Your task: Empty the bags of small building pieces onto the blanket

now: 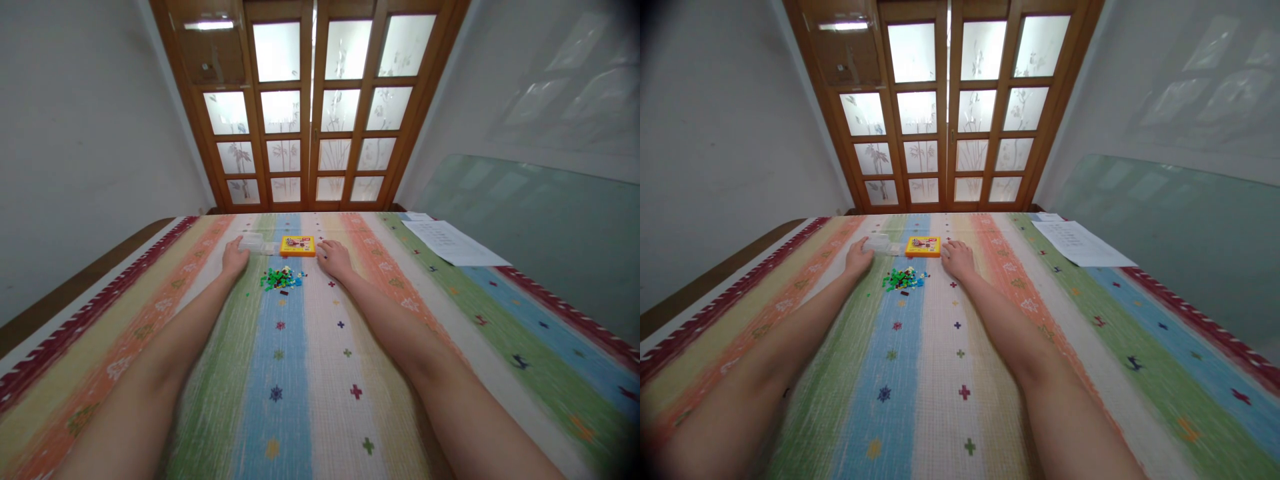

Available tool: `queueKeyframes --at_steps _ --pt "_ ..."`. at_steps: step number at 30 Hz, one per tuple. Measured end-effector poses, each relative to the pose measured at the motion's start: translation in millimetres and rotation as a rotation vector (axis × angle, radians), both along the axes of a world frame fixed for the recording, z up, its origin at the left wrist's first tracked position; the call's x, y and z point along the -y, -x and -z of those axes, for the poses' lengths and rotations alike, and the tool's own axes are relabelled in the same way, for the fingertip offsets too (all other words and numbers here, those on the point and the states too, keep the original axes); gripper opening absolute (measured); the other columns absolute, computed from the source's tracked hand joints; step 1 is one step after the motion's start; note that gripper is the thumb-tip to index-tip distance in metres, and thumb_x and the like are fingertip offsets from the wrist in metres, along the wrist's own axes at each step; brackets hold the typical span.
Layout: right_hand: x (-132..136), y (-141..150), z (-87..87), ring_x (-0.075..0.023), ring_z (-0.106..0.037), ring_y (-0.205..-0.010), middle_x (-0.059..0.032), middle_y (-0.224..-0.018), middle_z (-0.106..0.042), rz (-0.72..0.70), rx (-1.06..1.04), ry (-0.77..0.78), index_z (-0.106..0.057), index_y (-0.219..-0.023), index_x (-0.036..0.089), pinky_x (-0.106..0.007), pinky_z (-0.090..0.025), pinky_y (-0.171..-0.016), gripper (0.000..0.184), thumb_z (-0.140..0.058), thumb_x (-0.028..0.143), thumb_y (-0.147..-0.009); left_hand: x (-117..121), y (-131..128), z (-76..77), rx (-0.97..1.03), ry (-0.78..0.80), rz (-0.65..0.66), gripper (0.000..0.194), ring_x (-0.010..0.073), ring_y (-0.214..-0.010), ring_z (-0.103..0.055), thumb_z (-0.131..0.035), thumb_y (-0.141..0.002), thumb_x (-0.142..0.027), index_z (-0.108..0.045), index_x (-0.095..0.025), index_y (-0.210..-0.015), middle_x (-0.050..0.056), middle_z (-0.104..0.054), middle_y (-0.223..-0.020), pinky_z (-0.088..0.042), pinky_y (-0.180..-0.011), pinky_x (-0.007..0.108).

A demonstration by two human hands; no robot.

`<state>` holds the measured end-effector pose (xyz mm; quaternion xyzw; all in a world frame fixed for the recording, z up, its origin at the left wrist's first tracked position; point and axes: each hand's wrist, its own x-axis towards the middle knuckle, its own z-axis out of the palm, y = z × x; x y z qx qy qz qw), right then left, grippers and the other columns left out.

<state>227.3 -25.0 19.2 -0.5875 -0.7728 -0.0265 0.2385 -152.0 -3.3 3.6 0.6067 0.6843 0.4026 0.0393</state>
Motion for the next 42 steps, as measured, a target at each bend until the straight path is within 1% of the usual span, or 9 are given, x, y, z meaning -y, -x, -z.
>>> queueKeyframes --at_steps 2,7,16,19,22,26,30,38,42 --pt "-0.5 -0.1 0.2 -0.0301 -0.049 -0.142 -0.0109 -0.155 -0.059 0.000 0.010 0.012 -0.065 -0.145 0.023 -0.046 -0.040 -0.116 0.046 -0.054 0.038 -0.102 0.1 0.1 0.2 0.007 -0.009 -0.016 0.067 0.0349 -0.139 -0.057 -0.060 -0.085 -0.029 -0.060 -0.013 -0.149 0.018 -0.062 -0.146 -0.041 -0.125 0.049" --pt "-2.7 -2.2 0.7 -0.0290 -0.046 -0.145 -0.0104 -0.160 -0.054 -0.042 0.035 0.032 -0.059 -0.151 0.023 -0.045 -0.039 -0.118 0.053 -0.059 0.038 -0.099 1.9 -1.1 0.6 0.011 -0.027 -0.026 0.064 0.0324 -0.139 -0.057 -0.060 -0.084 -0.028 -0.062 -0.018 -0.147 0.015 -0.063 -0.145 -0.042 -0.125 0.047" --pt "-4.8 -4.3 1.8 -0.0289 -0.047 -0.143 -0.0110 -0.158 -0.056 -0.050 -0.049 0.004 -0.060 -0.149 0.021 -0.044 -0.038 -0.119 0.054 -0.060 0.039 -0.099 8.4 -1.2 -3.5 0.013 -0.023 -0.016 0.063 0.0332 -0.140 -0.056 -0.059 -0.086 -0.026 -0.061 -0.018 -0.148 0.016 -0.060 -0.146 -0.040 -0.126 0.048" --pt "-6.9 -9.6 1.2 -0.0288 -0.053 -0.136 -0.0130 -0.148 -0.062 0.022 -0.125 -0.039 -0.065 -0.143 0.019 -0.043 -0.040 -0.116 0.047 -0.054 0.035 -0.100 12.3 -1.2 -4.3 -0.037 -0.058 -0.022 0.061 0.0341 -0.142 -0.052 -0.058 -0.088 -0.026 -0.062 -0.018 -0.148 0.017 -0.055 -0.150 -0.038 -0.127 0.049" --pt "-10.5 -18.2 2.3 -0.0304 -0.058 -0.124 -0.0158 -0.133 -0.067 0.176 -0.202 -0.070 -0.072 -0.130 0.018 -0.042 -0.045 -0.108 0.041 -0.047 0.031 -0.101 19.1 -3.2 -6.5 -0.143 -0.119 -0.020 0.054 0.0352 -0.145 -0.048 -0.058 -0.091 -0.028 -0.067 -0.022 -0.143 0.015 -0.052 -0.152 -0.036 -0.127 0.052" --pt "-13.8 -27.1 5.8 -0.0310 -0.062 -0.116 -0.0166 -0.127 -0.067 0.309 -0.224 -0.042 -0.073 -0.126 0.019 -0.040 -0.048 -0.098 0.039 -0.047 0.033 -0.102 27.2 -5.6 -12.1 -0.234 -0.150 0.011 0.049 0.0350 -0.136 -0.052 -0.058 -0.092 -0.029 -0.071 -0.023 -0.139 0.015 -0.057 -0.142 -0.041 -0.123 0.053" --pt "-12.8 -27.0 5.7 -0.0292 -0.065 -0.109 -0.0155 -0.122 -0.070 0.323 -0.176 0.062 -0.070 -0.132 0.021 -0.037 -0.048 -0.093 0.037 -0.050 0.034 -0.103 30.0 -3.1 -15.7 -0.292 -0.092 0.028 0.045 0.0343 -0.125 -0.056 -0.057 -0.093 -0.030 -0.075 -0.022 -0.133 0.014 -0.062 -0.131 -0.046 -0.116 0.052" --pt "-8.2 -26.5 -5.9 -0.0268 -0.068 -0.104 -0.0125 -0.118 -0.074 0.347 -0.215 0.128 -0.072 -0.126 0.023 -0.034 -0.048 -0.087 0.032 -0.057 0.033 -0.100 29.9 1.7 -18.5 -0.333 -0.057 0.034 0.046 0.0336 -0.125 -0.056 -0.056 -0.092 -0.029 -0.074 -0.024 -0.135 0.013 -0.062 -0.132 -0.047 -0.114 0.052" --pt "-7.1 -30.2 -7.4 -0.0255 -0.068 -0.100 -0.0120 -0.116 -0.075 0.312 -0.238 0.138 -0.072 -0.124 0.022 -0.032 -0.048 -0.083 0.031 -0.056 0.030 -0.099 30.1 1.1 -18.9 -0.329 -0.046 0.050 0.047 0.0339 -0.125 -0.057 -0.056 -0.093 -0.028 -0.073 -0.023 -0.136 0.013 -0.061 -0.135 -0.047 -0.114 0.052"
